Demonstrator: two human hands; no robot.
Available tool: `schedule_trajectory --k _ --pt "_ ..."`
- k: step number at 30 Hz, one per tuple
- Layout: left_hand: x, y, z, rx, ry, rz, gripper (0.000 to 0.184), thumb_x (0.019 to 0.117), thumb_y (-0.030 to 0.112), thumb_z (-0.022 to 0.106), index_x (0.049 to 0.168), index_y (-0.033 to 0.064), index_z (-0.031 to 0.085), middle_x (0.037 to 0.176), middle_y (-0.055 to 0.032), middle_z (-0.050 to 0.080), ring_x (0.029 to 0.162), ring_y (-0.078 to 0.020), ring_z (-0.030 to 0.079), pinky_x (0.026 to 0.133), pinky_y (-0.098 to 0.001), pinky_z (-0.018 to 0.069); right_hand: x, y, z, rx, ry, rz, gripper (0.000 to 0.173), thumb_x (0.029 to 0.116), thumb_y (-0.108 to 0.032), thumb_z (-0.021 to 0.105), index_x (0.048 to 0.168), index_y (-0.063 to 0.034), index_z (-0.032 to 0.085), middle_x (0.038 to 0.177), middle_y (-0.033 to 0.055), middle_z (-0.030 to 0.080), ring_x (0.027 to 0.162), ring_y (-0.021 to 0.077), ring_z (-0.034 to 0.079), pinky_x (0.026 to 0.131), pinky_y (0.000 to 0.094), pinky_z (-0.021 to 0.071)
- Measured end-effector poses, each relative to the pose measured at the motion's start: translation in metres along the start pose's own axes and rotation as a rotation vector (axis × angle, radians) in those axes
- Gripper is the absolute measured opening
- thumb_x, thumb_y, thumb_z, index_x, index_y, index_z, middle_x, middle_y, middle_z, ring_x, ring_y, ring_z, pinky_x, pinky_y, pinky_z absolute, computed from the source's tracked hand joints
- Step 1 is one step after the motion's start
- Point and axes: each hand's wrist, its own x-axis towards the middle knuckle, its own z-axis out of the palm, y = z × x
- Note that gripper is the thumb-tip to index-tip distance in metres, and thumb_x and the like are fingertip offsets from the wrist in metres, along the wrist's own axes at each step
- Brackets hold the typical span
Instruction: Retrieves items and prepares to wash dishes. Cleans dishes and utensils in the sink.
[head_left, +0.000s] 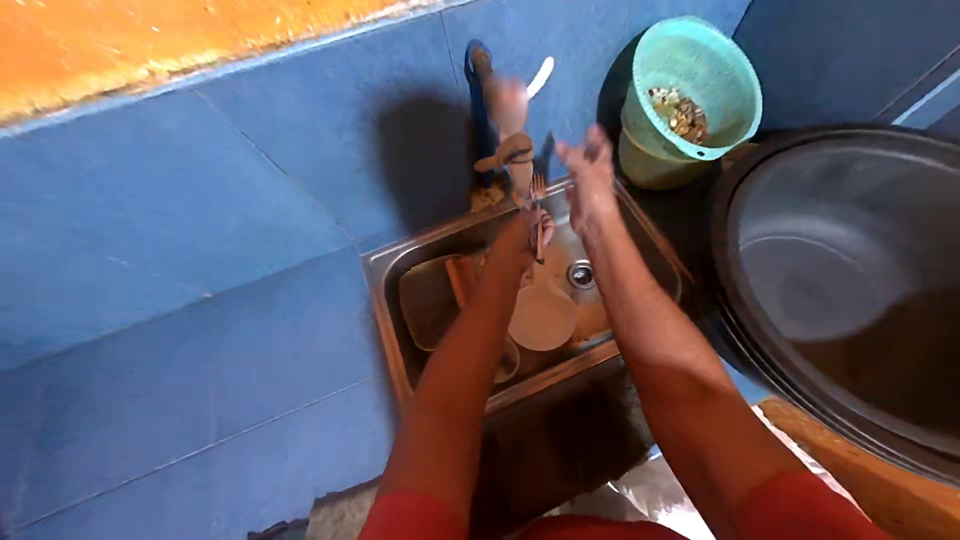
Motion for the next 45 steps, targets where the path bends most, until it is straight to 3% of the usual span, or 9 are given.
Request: schedule_trajectory --k 3,8,12,16,23,30,36,39,45 --pt "-0.007 -0.004 -0.006 0.229 -0.023 -0.038 0.013 0.1070 0.016 0.049 0.114 0.0067 0.055 0.072 0.0003 0.055 0.054 -0.0058 0.053 0.049 -0.0196 0.0479 -0.019 0.063 -0.002 -0.030 -0.010 0.417 0.037 0.1012 -0.026 0.064 0.133 -0.0106 0.053 0.085 0.0027 0.062 0.060 0.0070 0.055 0.050 0.0251 0.0492" --pt "-0.031 -0.015 -0.052 0.622 -0.105 -0.135 0.024 0.1096 0.023 0.048 0.123 0.0042 0.054 0.076 0.0002 0.054 0.051 -0.0035 0.047 0.045 -0.0173 0.0417 -0.036 0.115 0.003 0.289 -0.082 0.389 0.063 0.0959 0.008 0.058 0.150 -0.0125 0.034 0.111 0.0127 0.065 0.082 0.0180 0.067 0.070 0.0332 0.0594" --pt "-0.047 -0.019 -0.069 0.728 -0.100 -0.189 0.023 0.1106 0.023 0.046 0.120 0.0032 0.054 0.079 -0.0009 0.055 0.050 -0.0030 0.045 0.044 -0.0164 0.0393 -0.041 0.144 0.009 0.192 -0.049 0.278 0.020 0.1095 -0.016 0.046 0.120 -0.0003 0.053 0.086 0.0086 0.065 0.070 0.0157 0.065 0.066 0.0326 0.0583" --pt "-0.052 -0.027 -0.062 0.825 -0.050 -0.146 0.031 0.1123 0.024 0.042 0.126 0.0004 0.055 0.083 -0.0048 0.057 0.057 -0.0082 0.052 0.053 -0.0225 0.0480 -0.050 0.142 0.020 0.231 0.115 0.420 0.062 0.1115 -0.052 0.017 0.113 -0.0041 0.056 0.080 0.0059 0.063 0.064 0.0137 0.062 0.060 0.0306 0.0556" --pt "-0.032 -0.034 -0.054 0.860 -0.020 -0.127 0.033 0.1116 0.025 0.044 0.129 -0.0012 0.056 0.085 -0.0084 0.059 0.061 -0.0119 0.055 0.058 -0.0273 0.0505 -0.060 0.156 -0.005 0.585 -0.042 0.391 0.028 0.1048 -0.004 0.036 0.128 -0.0102 0.051 0.096 0.0059 0.068 0.066 0.0091 0.062 0.058 0.0238 0.0528" --pt "-0.024 -0.035 -0.041 0.960 -0.128 -0.127 0.031 0.1105 0.023 0.047 0.128 -0.0001 0.056 0.087 -0.0063 0.062 0.063 -0.0096 0.058 0.059 -0.0252 0.0523 -0.051 0.161 -0.017 0.471 0.159 0.422 0.049 0.1118 -0.047 0.030 0.101 -0.0093 0.058 0.069 -0.0009 0.056 0.054 0.0079 0.053 0.054 0.0255 0.0507" --pt "-0.012 -0.028 -0.039 0.896 -0.178 -0.248 0.023 0.1092 0.022 0.049 0.121 0.0034 0.056 0.079 -0.0012 0.057 0.051 -0.0030 0.048 0.046 -0.0166 0.0424 -0.047 0.157 -0.031 0.606 0.086 0.323 0.023 0.1002 0.003 0.053 0.121 -0.0069 0.053 0.084 0.0055 0.064 0.058 0.0083 0.056 0.051 0.0232 0.0501" --pt "-0.023 -0.024 -0.047 0.946 -0.192 -0.281 0.022 0.1090 0.023 0.050 0.115 0.0041 0.058 0.078 -0.0007 0.059 0.049 -0.0017 0.047 0.043 -0.0150 0.0398 -0.048 0.153 -0.033 0.434 0.142 0.327 0.010 0.1043 -0.010 0.057 0.111 -0.0038 0.061 0.082 0.0057 0.065 0.065 0.0125 0.061 0.059 0.0282 0.0547" --pt "-0.018 -0.018 -0.048 1.155 -0.198 -0.094 0.034 0.1118 0.025 0.044 0.134 0.0023 0.057 0.089 -0.0072 0.062 0.062 -0.0095 0.056 0.059 -0.0250 0.0508 -0.060 0.156 -0.013 0.565 0.160 0.503 0.060 0.1077 -0.061 0.024 0.117 -0.0110 0.055 0.087 0.0026 0.063 0.070 0.0110 0.062 0.062 0.0284 0.0547"
